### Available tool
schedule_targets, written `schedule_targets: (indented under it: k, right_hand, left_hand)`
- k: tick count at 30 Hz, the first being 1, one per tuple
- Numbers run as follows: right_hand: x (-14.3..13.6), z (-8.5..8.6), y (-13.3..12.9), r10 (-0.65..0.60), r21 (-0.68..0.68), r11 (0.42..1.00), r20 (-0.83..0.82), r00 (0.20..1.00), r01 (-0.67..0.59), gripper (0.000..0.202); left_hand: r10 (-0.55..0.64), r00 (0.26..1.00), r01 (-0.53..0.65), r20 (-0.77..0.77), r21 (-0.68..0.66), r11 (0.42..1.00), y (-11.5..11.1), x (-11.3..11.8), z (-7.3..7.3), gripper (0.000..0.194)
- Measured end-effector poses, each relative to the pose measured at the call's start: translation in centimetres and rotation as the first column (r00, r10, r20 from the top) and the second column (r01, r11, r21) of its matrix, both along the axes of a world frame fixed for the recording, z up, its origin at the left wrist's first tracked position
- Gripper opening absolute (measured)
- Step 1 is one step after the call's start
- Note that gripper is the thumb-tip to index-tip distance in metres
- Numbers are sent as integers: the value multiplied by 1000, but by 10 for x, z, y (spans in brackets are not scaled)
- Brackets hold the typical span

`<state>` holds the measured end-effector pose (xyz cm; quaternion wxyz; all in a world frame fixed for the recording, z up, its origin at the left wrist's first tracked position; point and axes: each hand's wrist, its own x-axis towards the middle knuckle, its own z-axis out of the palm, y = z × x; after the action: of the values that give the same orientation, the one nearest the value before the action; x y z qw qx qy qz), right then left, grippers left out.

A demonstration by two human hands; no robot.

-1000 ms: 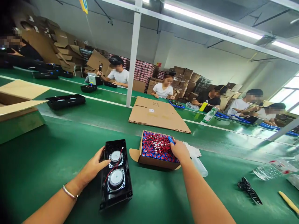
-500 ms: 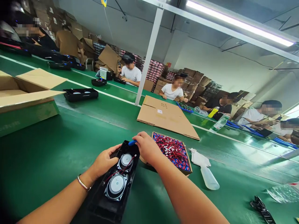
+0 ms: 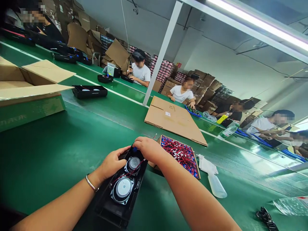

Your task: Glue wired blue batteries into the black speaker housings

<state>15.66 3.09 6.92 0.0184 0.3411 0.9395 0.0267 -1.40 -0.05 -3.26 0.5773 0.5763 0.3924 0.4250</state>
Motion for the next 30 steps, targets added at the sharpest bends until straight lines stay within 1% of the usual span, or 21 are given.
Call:
schedule_targets:
  k: [3,7,11,17,22,26,30]
  right_hand:
    - [0,-5,3,-14,-16,1000,26,1000,14,27]
    - [2,-11,5,-32,-22,999,3,999,32,29]
    - [1,-10,6,-42,-28,999,-1,999,42,26]
    - [4,-13,10,-79,-46,996,-42,996,77,25]
    - [6,-15,13,-56,-61,997,-64,996,52,24]
    - [6,-15,12,-44,-69,997,-81,996,38,23]
    - [6,-15,11,-49,-60,997,-78,996,45,23]
  left_hand:
    - [2,1000,-2,-1,-4,1000,0,0,1,62]
    - [-21,1000,21,23,5,1000,-1,0,1,64]
    - [-4,1000,4,14,8,1000,0,0,-1,64]
    - [-22,1000,21,20,3,1000,-1,0,0,64]
    - [16,999,-16,-27,14,1000,0,0,-2,63]
    - [-2,1000,2,-21,20,1000,0,0,0,64]
    - [21,998,-20,-59,20,1000,-1,-1,4,64]
